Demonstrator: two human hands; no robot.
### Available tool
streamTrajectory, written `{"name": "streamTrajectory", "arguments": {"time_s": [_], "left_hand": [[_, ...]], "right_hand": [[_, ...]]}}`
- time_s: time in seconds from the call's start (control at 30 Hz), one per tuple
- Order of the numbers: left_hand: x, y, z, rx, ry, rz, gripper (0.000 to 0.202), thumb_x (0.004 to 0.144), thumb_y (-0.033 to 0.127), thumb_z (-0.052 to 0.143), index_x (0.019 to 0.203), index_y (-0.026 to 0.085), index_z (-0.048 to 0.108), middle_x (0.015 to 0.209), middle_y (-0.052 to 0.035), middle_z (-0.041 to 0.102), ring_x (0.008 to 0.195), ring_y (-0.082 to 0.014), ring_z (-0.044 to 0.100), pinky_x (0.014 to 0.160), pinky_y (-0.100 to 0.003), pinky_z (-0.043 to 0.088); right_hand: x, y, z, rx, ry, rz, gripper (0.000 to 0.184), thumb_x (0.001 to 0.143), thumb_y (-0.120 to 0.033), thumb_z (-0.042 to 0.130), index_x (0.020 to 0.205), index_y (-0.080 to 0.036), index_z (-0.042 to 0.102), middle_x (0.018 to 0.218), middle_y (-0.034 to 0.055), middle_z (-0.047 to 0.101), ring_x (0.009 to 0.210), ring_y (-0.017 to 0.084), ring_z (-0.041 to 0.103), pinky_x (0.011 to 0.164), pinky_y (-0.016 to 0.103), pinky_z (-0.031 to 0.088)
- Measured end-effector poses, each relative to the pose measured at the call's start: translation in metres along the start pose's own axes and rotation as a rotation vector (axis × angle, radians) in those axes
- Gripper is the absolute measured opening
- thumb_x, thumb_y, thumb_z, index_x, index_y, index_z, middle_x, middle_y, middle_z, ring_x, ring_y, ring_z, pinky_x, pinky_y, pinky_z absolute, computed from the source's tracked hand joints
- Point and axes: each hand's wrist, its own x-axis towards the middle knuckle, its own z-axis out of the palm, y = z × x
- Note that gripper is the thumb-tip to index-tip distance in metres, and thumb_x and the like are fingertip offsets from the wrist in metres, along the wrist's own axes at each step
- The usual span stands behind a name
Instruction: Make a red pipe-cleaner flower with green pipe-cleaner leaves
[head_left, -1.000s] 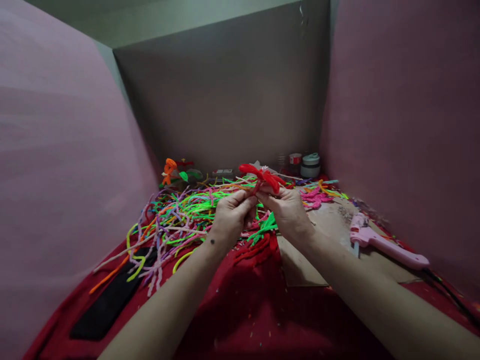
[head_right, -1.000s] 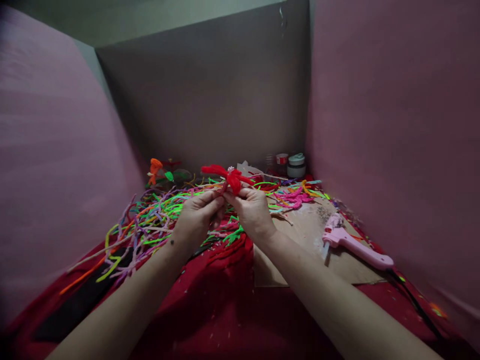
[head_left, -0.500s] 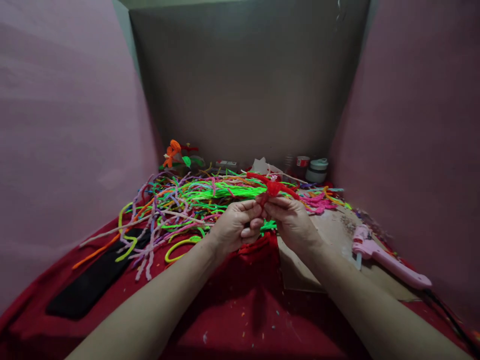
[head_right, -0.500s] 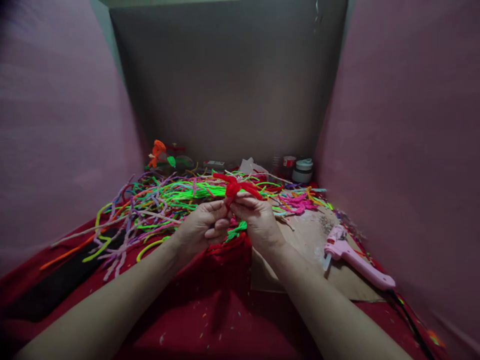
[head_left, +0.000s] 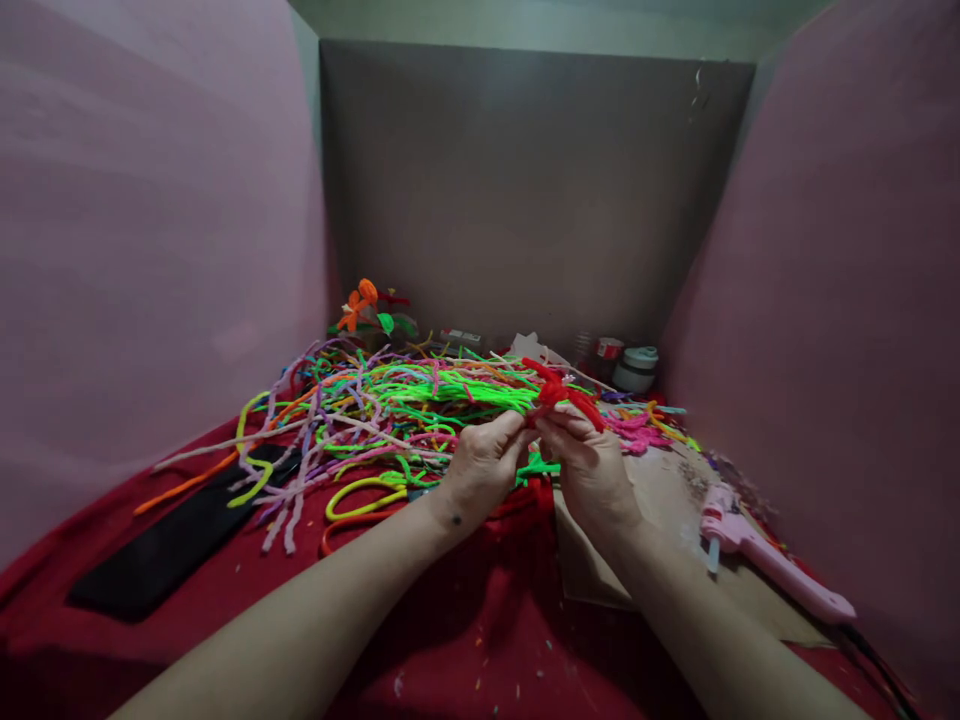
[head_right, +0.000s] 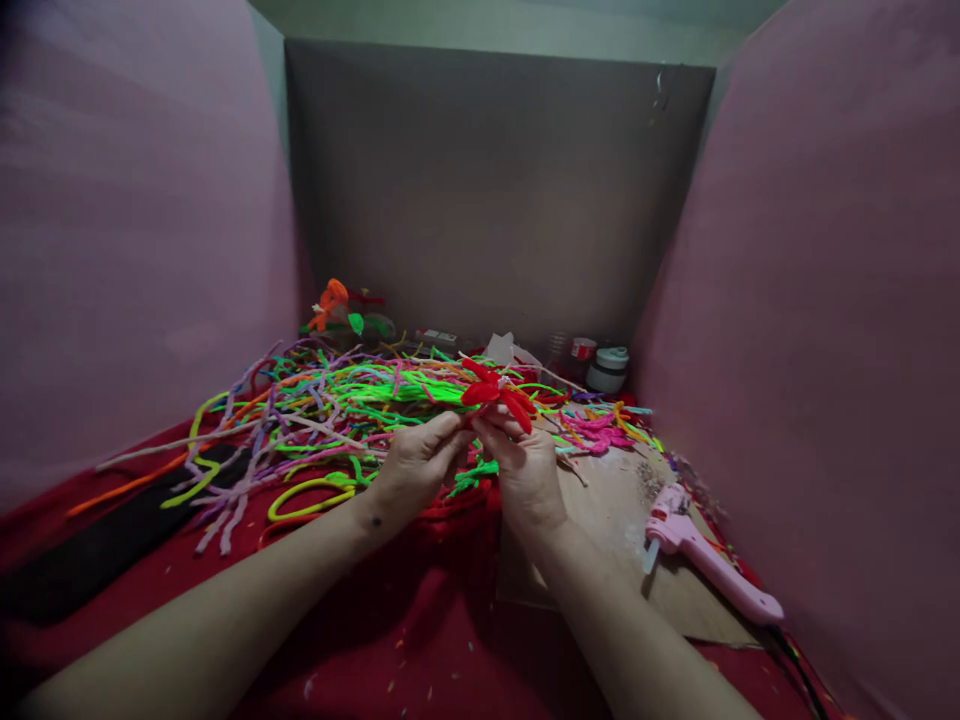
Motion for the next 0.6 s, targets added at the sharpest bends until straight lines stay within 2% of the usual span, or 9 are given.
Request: {"name": "streamTrajectory", "arguments": {"time_s": [0.23,0.37,0.47,0.6], "left_hand": [[0.004,0.002,-0.002,-0.161,-0.005,-0.090,0.026,0.080,0.030,0.048,0.057,0.017,0.044,0.052,0.0056,0.038,0.047,-0.0062,0.033,0.045,-0.018,0.028],[0.006,0.009,-0.005,-0.385,-0.083,-0.248,0.025,0.078,0.031,0.050,0.058,0.017,0.045,0.047,0.0068,0.037,0.037,-0.0045,0.030,0.037,-0.018,0.023],[0.007,0.010,-0.006,-0.585,-0.155,-0.350,0.026,0.076,0.035,0.054,0.060,0.016,0.046,0.045,0.0073,0.038,0.032,-0.0032,0.026,0.032,-0.018,0.018],[0.007,0.005,-0.008,-0.825,-0.264,-0.405,0.025,0.076,0.038,0.057,0.066,0.016,0.048,0.046,0.0076,0.039,0.030,-0.0019,0.025,0.030,-0.016,0.018]], "right_hand": [[-0.001,-0.007,-0.002,-0.200,-0.115,-0.047,0.014,0.071,-0.024,0.065,0.083,-0.026,0.072,0.081,-0.0003,0.067,0.071,0.016,0.055,0.070,0.030,0.043],[0.001,-0.006,-0.005,-0.269,-0.157,-0.075,0.015,0.072,-0.024,0.063,0.084,-0.027,0.072,0.082,-0.0005,0.068,0.075,0.016,0.057,0.076,0.030,0.043],[0.003,0.000,-0.006,-0.185,-0.114,-0.039,0.013,0.070,-0.024,0.066,0.081,-0.025,0.072,0.079,0.0003,0.068,0.076,0.017,0.057,0.076,0.031,0.044],[0.005,0.004,-0.006,0.048,-0.106,0.013,0.010,0.064,-0.022,0.070,0.074,-0.025,0.072,0.077,-0.0006,0.068,0.073,0.016,0.058,0.076,0.032,0.044]]}}
